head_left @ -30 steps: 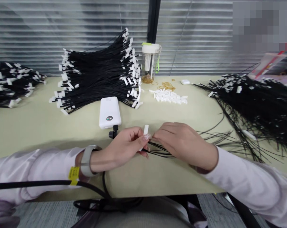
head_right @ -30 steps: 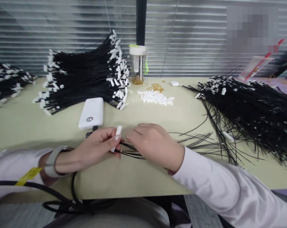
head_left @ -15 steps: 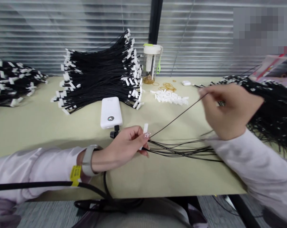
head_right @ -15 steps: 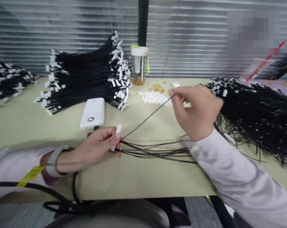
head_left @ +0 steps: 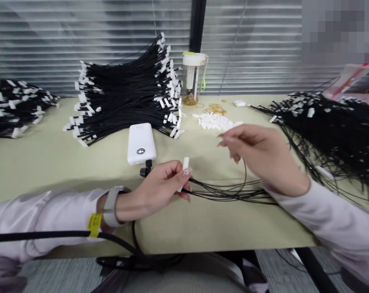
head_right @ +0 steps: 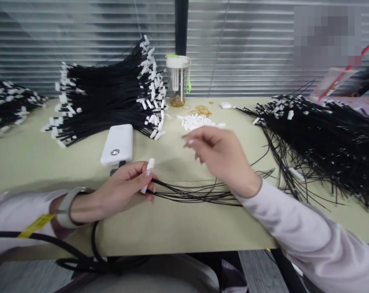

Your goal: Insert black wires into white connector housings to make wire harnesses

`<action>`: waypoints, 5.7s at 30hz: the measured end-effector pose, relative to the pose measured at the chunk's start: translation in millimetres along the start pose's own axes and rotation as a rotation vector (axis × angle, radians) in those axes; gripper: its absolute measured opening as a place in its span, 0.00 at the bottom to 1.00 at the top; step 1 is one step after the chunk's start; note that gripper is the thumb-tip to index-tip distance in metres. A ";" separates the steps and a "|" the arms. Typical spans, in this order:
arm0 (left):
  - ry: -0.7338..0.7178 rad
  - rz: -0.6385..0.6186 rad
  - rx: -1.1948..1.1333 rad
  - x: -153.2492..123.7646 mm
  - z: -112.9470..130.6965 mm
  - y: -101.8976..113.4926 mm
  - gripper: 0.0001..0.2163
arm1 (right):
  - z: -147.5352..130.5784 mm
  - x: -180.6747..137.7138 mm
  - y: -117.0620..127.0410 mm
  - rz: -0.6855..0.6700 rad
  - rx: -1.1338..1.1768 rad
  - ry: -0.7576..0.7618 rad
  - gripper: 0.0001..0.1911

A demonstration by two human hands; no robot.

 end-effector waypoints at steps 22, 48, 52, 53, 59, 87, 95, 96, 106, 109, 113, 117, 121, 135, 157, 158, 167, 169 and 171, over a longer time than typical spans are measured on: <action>-0.035 -0.085 0.003 0.8 -0.2 -6.9 0.12 | -31.9 -26.4 -50.6 -0.161 -0.363 0.353 0.06; -0.062 -0.029 0.011 1.7 5.2 -2.3 0.10 | -42.3 -15.6 -27.2 -0.054 -0.709 0.539 0.11; -0.082 0.001 -0.041 3.2 4.0 1.9 0.10 | -27.1 -3.4 -10.2 -0.195 -0.654 0.266 0.17; -0.080 0.003 -0.060 3.6 3.3 2.5 0.10 | -21.5 -5.8 -16.6 -0.310 -0.610 0.208 0.18; -0.081 0.009 -0.093 4.1 2.8 4.1 0.09 | -14.8 -27.9 -57.9 -0.619 -0.509 0.183 0.13; 0.004 0.035 0.057 4.0 2.3 2.3 0.10 | -40.9 -7.2 16.8 0.015 -0.840 0.350 0.07; 0.003 0.005 0.089 2.3 2.4 -0.6 0.10 | -19.7 7.9 92.3 0.467 0.034 0.190 0.09; 0.005 0.002 0.088 2.3 1.8 -0.9 0.10 | -21.0 5.7 92.2 0.512 0.108 0.213 0.07; -0.030 0.008 0.071 2.4 2.7 -0.5 0.09 | -13.0 -15.5 -6.6 0.030 0.149 0.110 0.08; -0.029 -0.004 0.064 3.2 2.4 -2.0 0.09 | -30.6 -22.2 -12.8 -0.049 -0.047 0.336 0.05; -0.032 -0.005 0.071 3.6 3.0 -3.1 0.09 | -50.2 -36.7 -37.3 -0.263 -0.364 0.661 0.14; -0.029 -0.020 0.063 3.2 2.1 -4.3 0.09 | -49.0 -41.4 -51.1 -0.327 -0.548 0.720 0.08; -0.028 -0.025 0.053 2.2 3.3 -4.7 0.09 | -37.9 -31.8 -48.1 -0.257 -0.629 0.576 0.08; -0.042 -0.012 0.047 2.7 4.0 -3.4 0.09 | -28.3 -25.0 -44.4 -0.255 -0.594 0.316 0.07; -0.065 -0.036 0.190 0.0 8.2 -7.8 0.09 | -15.8 -19.4 -47.3 -0.316 -0.427 0.129 0.12; -0.072 -0.046 0.200 -0.3 8.2 -8.5 0.09 | -17.2 -20.5 -49.2 -0.333 -0.416 0.146 0.11; -0.072 -0.086 0.237 -1.1 8.0 -11.1 0.09 | -23.8 -29.0 -64.2 -0.375 -0.473 0.315 0.08; -0.053 -0.057 0.165 1.1 6.5 -7.7 0.09 | -31.5 -26.0 -53.9 -0.272 -0.551 0.383 0.07; -0.050 0.006 0.067 3.9 4.7 -0.8 0.09 | -47.4 -24.8 -34.9 -0.093 -0.644 0.499 0.06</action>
Point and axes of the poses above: each hand's wrist, its own x-axis towards the middle knuckle, its own y-axis out of the back of the hand, z = x × y, the point moved 9 cm from there along x, towards the middle knuckle, and after that the axes turned 7 degrees about x, right-handed, at the moved point
